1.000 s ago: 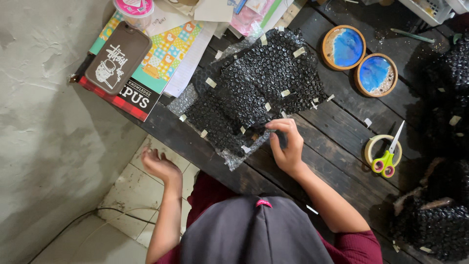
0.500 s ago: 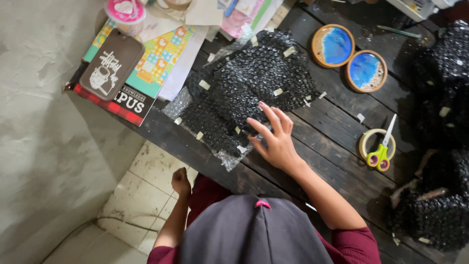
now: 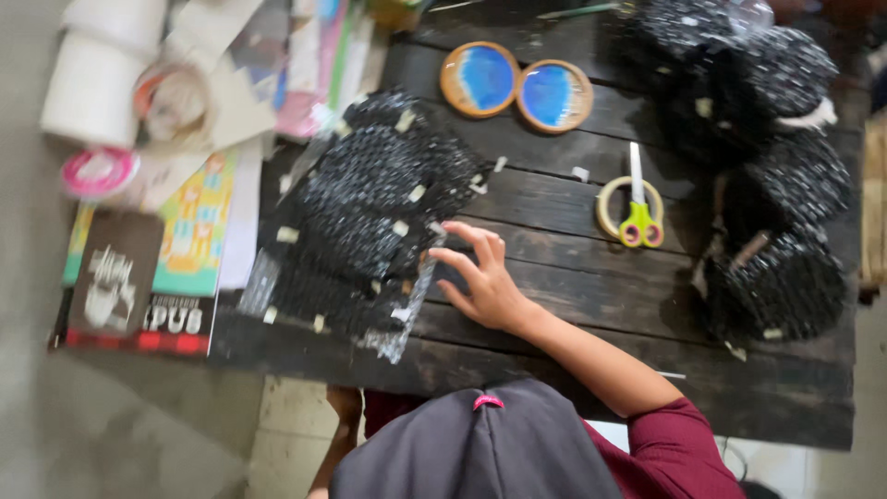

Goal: The person packages a small wooden disk by wrapping it in black bubble wrap and securing the package with adhesive tape.

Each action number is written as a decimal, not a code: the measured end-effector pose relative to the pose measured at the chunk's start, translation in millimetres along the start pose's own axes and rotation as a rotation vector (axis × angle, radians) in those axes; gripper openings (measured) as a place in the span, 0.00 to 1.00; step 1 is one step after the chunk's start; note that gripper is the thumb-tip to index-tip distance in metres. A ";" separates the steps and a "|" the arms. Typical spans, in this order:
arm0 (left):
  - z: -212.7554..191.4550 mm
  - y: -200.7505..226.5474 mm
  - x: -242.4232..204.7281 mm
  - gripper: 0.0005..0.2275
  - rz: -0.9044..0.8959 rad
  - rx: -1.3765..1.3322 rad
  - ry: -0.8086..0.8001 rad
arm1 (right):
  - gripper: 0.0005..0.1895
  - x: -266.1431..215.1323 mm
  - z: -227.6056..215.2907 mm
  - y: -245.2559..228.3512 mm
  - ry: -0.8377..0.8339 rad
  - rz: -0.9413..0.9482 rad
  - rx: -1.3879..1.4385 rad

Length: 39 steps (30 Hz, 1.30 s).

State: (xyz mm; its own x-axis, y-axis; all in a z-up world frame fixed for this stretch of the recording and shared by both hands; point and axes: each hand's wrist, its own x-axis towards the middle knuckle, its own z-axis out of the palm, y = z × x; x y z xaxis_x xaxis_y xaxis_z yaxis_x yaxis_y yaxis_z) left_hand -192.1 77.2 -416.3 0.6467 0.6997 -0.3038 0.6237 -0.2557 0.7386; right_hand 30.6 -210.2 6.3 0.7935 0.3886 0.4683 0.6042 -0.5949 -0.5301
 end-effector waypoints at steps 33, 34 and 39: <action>-3.2 5.1 -36.9 0.09 -0.074 0.285 -0.164 | 0.13 2.5 -18.5 6.4 -0.014 0.085 0.170; -3.3 12.5 -45.4 0.09 -0.077 0.281 -0.153 | 0.13 3.0 -18.7 8.3 -0.016 0.076 0.176; -21.7 -1.5 -61.2 0.09 -0.218 0.251 -0.246 | 0.12 0.4 -13.1 7.8 0.012 0.132 0.181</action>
State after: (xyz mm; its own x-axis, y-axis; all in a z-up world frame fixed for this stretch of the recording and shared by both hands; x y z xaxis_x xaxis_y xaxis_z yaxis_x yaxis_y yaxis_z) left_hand -242.1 49.3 -385.7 0.5540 0.5826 -0.5946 0.8259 -0.2947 0.4807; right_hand 34.7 -224.0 11.6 0.8664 0.3068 0.3941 0.4991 -0.5036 -0.7052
